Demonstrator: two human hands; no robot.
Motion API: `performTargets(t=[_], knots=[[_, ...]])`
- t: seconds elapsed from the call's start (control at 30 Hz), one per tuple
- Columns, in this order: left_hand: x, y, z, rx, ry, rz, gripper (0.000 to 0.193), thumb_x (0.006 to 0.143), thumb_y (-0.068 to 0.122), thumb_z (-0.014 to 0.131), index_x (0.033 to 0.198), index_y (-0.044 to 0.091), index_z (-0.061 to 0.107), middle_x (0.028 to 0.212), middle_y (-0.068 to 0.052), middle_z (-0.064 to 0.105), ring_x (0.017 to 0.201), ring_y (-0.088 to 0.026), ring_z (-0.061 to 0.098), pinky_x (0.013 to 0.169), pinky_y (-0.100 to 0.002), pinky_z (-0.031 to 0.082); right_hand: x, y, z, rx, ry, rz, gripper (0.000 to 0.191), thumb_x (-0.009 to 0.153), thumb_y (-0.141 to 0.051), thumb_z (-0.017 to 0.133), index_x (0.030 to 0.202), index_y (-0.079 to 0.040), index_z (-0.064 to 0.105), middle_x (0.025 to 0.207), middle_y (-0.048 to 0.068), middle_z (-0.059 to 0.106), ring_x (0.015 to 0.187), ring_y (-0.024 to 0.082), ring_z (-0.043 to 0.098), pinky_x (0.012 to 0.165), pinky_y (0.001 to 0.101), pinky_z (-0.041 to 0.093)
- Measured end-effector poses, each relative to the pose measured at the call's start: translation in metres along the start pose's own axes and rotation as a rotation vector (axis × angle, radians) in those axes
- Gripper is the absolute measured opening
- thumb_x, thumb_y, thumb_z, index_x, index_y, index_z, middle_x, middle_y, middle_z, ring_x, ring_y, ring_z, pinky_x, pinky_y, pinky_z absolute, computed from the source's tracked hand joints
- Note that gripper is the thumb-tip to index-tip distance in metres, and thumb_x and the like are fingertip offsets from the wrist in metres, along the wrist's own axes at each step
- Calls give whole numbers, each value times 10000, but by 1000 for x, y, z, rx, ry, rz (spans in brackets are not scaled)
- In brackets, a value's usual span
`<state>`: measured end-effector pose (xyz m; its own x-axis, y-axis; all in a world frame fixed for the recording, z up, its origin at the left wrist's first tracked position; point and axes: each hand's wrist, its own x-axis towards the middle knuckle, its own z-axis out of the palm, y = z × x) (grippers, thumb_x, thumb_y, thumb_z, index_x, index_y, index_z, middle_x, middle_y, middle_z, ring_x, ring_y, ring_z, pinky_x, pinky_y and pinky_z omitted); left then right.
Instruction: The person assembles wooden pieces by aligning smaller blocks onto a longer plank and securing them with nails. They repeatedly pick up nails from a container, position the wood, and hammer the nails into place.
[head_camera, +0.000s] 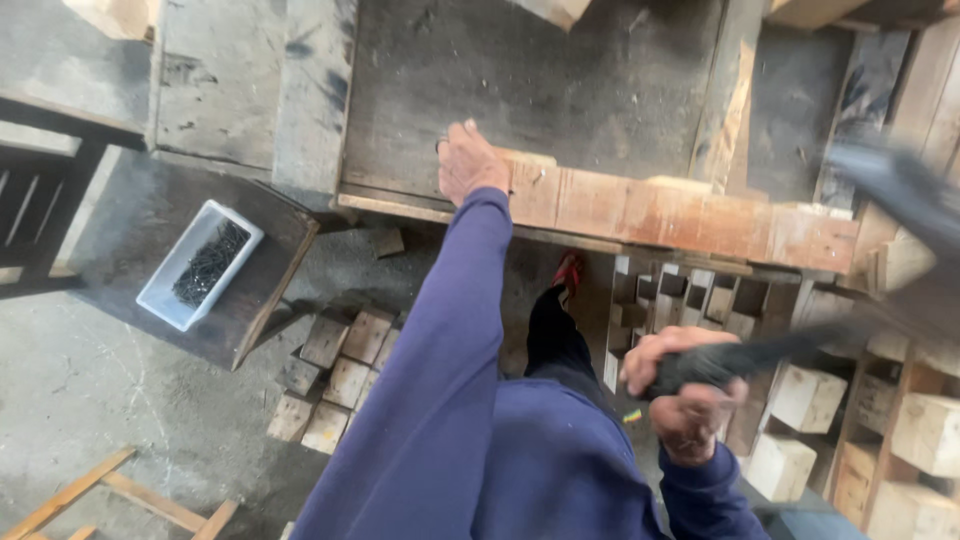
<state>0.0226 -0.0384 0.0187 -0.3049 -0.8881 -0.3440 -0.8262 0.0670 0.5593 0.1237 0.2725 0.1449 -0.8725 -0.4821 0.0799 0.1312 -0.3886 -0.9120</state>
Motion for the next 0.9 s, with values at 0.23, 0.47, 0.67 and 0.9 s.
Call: performTargets(t=[0.23,0.47,0.67,0.9], knots=[[-1,2,-2,-26,-14,31,368,1069,396,388,1124,128,633,1122,-154,678,1011,-381,691,868,-510,534,36,44,5,-594,171,793,389,1049,-378,588,1043,10,558,648,73,574,466,156,547,408,296,459],[1,3,2,-26,2,53,358,1066,387,404,1133,120,634,1114,-174,683,1011,-405,687,866,-517,531,43,-19,-11,-179,71,-103,333,1086,-344,661,1227,-55,573,798,124,643,613,215,649,566,370,599],[5,3,0,-40,-29,5,365,1047,407,409,1140,132,629,1139,-166,680,1015,-418,681,856,-537,526,67,-14,-8,-569,-247,-212,399,936,-463,647,996,-68,657,689,77,604,582,192,608,548,329,518],[4,-3,-3,-152,85,86,336,1054,371,406,1127,124,620,1122,-189,680,986,-447,665,855,-550,506,81,2,12,-1129,-49,594,359,1020,-347,633,1000,11,638,609,100,592,506,183,547,478,357,460]])
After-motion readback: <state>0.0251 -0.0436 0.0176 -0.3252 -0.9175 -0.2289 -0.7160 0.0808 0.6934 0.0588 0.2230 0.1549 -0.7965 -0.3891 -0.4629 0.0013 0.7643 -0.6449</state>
